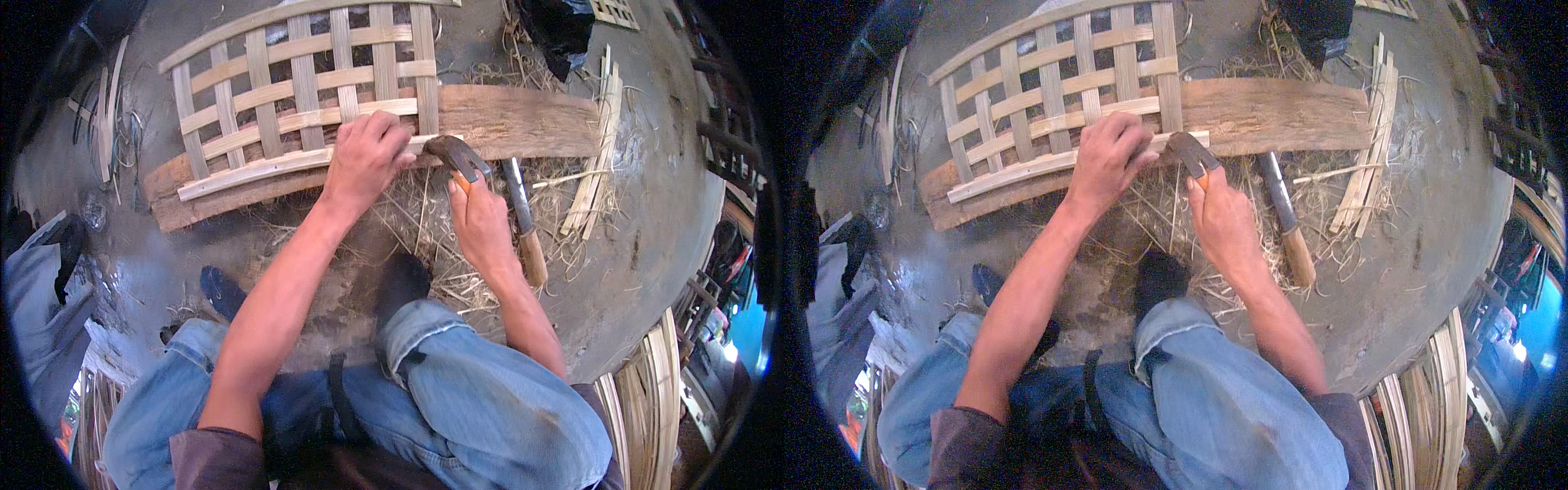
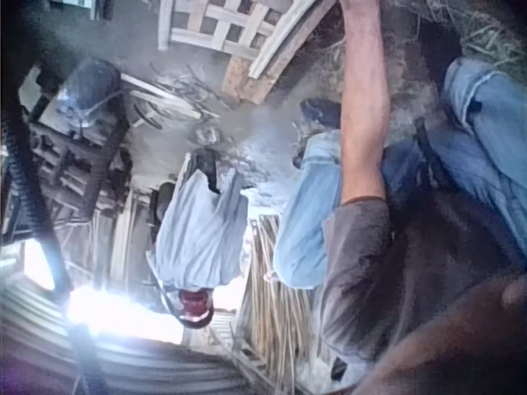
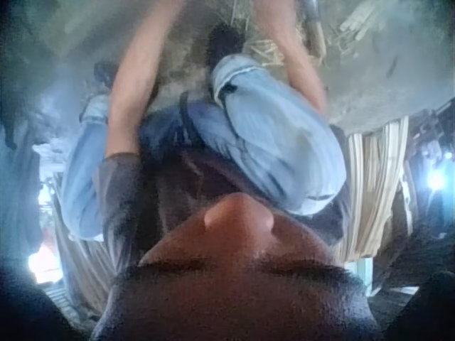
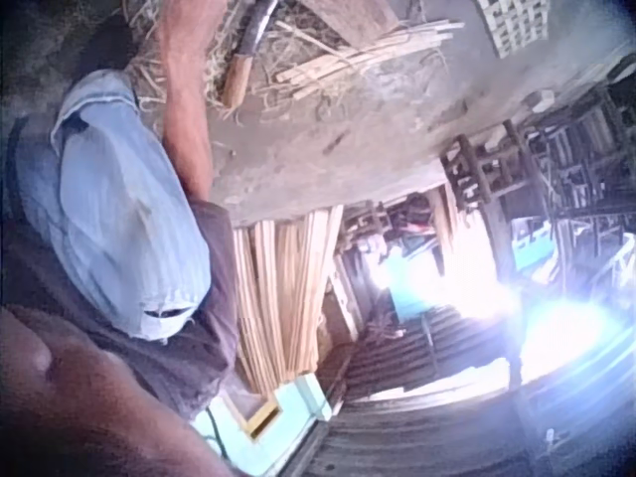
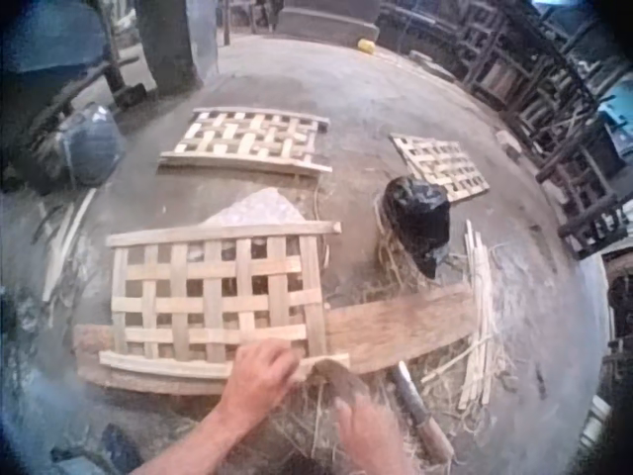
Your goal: The person assembles a wooden lattice panel by hand, inserting thin wooden strips into a frame and tapping them into place with a hammer. They flip the panel to work on both sides and use a machete to trim excess material.
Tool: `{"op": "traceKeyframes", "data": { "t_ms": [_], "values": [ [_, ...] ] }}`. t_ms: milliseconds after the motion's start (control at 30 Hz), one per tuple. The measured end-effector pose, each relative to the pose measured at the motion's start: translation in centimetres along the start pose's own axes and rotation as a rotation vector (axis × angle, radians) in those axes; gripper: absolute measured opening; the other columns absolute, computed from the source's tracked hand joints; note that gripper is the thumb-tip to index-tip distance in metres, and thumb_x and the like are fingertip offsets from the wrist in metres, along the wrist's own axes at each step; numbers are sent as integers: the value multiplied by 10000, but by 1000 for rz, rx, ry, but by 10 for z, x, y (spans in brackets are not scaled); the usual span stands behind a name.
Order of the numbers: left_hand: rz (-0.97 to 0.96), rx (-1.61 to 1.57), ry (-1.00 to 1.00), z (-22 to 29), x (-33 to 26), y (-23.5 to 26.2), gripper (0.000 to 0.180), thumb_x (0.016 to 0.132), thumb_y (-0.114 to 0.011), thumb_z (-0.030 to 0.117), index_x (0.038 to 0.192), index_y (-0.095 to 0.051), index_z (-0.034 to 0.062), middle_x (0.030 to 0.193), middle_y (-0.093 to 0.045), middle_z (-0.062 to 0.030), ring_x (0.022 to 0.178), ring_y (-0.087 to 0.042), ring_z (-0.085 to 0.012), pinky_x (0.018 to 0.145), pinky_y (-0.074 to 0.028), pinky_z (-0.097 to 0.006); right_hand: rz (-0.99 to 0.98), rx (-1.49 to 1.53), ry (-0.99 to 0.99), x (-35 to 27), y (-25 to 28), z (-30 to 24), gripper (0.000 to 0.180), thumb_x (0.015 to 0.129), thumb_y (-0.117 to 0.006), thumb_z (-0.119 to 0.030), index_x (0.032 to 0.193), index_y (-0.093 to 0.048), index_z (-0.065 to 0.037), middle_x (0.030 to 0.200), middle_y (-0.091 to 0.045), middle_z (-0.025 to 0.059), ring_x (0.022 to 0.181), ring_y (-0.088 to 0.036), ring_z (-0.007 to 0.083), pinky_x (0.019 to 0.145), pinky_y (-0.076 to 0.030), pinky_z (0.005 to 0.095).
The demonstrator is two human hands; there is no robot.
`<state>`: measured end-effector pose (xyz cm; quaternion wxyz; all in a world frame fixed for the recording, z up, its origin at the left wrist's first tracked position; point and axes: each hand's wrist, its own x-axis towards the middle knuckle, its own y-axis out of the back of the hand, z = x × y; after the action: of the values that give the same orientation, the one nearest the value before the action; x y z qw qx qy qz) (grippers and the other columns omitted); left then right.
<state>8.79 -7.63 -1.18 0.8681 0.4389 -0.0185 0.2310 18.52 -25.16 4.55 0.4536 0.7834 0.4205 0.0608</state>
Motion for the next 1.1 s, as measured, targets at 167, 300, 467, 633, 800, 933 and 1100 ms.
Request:
{"op": "traceKeyframes", "data": {
  "t_ms": [167,300,467,633,800,933,1100],
  "values": [
    [-14,8,11,-3,-6,1,274,778,-742,225,991,-628,98,1034,-575,-57,1012,-570,-270,851,-430,-414,-32,20,22,-4,34,-24,298,1000,-515,-250,1123,-508,21,649,-585,206,626,-609,431,542,-460,500],
    [-7,-9,-2,2,-4,2,265,781,-742,222,983,-630,94,1030,-578,-59,1007,-572,-269,851,-429,-408,115,112,175,-13,20,-9,276,988,-536,-217,1120,-546,25,681,-587,225,629,-599,440,540,-451,484],
    [-5,-2,19,1,-1,2,265,780,-745,222,976,-627,89,1033,-579,-65,1009,-570,-277,850,-429,-413,31,9,88,-6,16,-7,213,976,-540,-180,1044,-559,21,723,-614,256,661,-615,454,538,-463,508],
    [-14,-37,15,3,-2,0,280,757,-765,200,969,-625,82,1036,-580,-74,990,-576,-290,824,-442,-412,-2,26,-11,-3,-4,2,225,989,-513,-167,935,-596,35,662,-571,227,608,-587,408,547,-423,470],
    [-1,-28,-3,2,1,5,324,721,-793,166,981,-629,60,1018,-589,-109,966,-586,-324,812,-477,-427,-18,39,12,-9,7,5,240,972,-535,-194,1088,-540,16,696,-610,261,673,-617,453,579,-482,514],
    [3,-90,55,-8,1,32,314,749,-777,142,1026,-653,64,1049,-612,-109,989,-608,-307,858,-496,-422,-40,-25,22,-37,7,35,269,922,-595,-175,1128,-538,-12,827,-627,254,737,-615,458,624,-484,524],
    [253,67,212,-80,7,142,317,787,-754,142,1092,-679,99,1050,-660,-87,995,-640,-235,875,-520,-346,67,-171,-24,-106,-7,88,261,891,-632,-178,1101,-555,-43,859,-620,200,767,-620,417,651,-485,493]
  ]
}}
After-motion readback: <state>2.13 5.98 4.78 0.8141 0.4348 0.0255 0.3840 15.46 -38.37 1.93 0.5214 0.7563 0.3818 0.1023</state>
